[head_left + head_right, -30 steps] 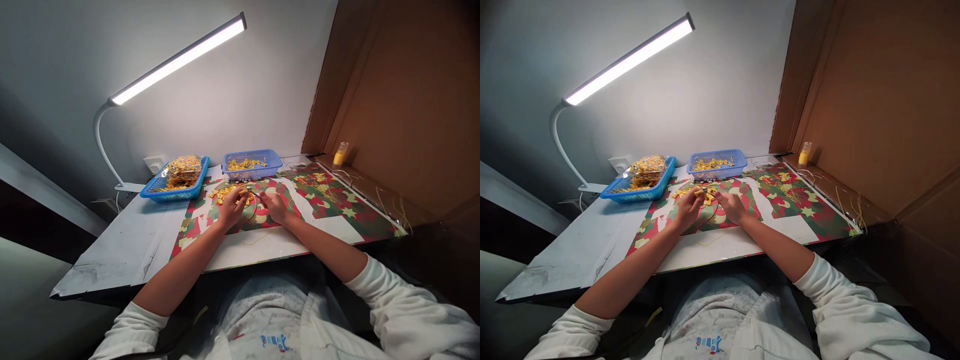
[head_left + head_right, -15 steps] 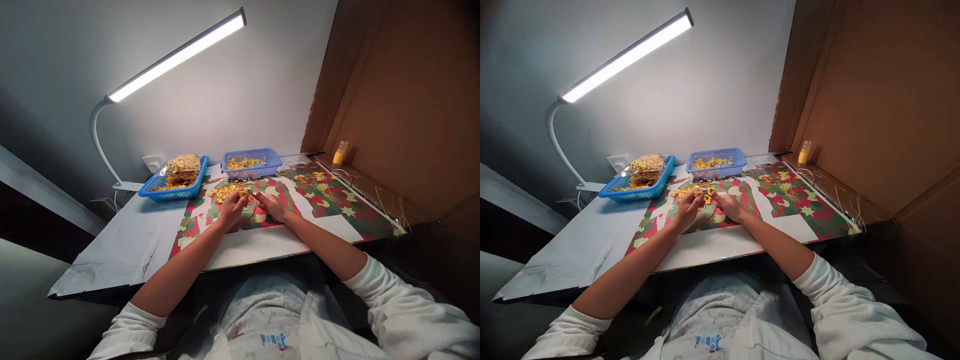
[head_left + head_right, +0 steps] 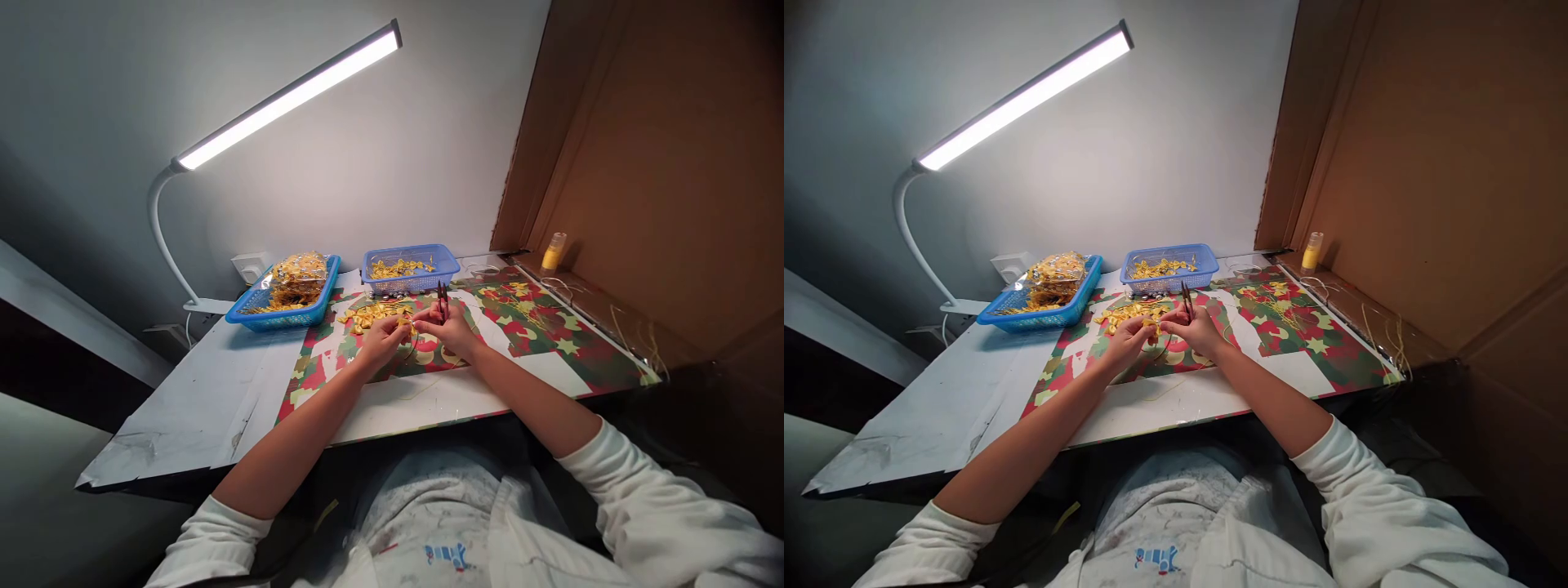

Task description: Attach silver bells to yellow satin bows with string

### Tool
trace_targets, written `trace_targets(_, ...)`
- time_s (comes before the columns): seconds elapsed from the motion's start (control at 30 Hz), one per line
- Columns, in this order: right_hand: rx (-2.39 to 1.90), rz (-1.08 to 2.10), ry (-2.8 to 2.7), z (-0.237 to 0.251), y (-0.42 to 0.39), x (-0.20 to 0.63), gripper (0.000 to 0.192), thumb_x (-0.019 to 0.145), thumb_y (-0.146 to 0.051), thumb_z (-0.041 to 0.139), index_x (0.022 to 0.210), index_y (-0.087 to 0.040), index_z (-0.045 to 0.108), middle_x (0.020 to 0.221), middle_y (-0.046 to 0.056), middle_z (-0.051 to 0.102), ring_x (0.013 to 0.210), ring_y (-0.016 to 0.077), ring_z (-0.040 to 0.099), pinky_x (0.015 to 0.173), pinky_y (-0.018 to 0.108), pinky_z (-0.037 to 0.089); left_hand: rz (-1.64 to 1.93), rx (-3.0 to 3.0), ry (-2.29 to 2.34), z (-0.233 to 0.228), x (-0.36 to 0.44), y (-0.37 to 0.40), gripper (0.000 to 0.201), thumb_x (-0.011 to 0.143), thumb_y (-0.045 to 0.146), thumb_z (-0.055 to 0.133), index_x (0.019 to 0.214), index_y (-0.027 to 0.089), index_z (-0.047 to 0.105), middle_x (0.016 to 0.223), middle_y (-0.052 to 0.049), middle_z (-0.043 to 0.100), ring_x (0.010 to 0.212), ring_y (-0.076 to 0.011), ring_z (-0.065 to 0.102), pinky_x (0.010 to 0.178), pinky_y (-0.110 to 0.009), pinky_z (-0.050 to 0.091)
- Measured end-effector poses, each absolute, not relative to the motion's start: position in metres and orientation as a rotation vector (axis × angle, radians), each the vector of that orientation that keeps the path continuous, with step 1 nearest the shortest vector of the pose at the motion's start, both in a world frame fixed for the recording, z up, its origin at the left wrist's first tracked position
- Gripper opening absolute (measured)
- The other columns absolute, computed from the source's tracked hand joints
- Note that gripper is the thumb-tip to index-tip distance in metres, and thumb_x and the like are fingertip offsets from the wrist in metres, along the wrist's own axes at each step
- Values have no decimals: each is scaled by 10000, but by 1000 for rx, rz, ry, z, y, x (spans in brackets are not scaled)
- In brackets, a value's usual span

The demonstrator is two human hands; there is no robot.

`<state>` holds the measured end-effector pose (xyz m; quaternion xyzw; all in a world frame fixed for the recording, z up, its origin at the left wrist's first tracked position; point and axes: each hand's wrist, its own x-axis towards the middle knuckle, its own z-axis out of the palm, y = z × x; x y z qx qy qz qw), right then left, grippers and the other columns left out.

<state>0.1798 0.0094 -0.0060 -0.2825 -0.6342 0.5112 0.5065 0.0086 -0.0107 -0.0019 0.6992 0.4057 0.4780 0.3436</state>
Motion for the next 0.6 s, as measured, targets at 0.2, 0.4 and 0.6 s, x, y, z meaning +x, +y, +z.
trace_targets(0.2,-659,1244,-1516,-6,8,179,576,593,-442,807,630,-226,274,873,48,685,784,183,644,785,380,542,1197,1741,1033,-2,7,-12,260,731,356,635,579,169,536,567,20,517,581,-117,477,571,-241,395)
trace_targets(0.4,-635,1120,-1574,-7,7,181,539,629,-390,775,643,-232,259,861,52,684,815,202,657,727,363,545,1154,1527,945,-1,7,-8,337,816,498,528,970,199,554,851,-28,615,742,-142,575,696,-292,489)
trace_targets(0.6,-672,979,-1731,-6,6,183,479,671,-350,742,614,-226,282,797,36,683,776,194,650,677,323,525,876,1471,835,5,4,-9,364,759,468,687,912,138,667,878,-50,631,838,-165,582,769,-284,447)
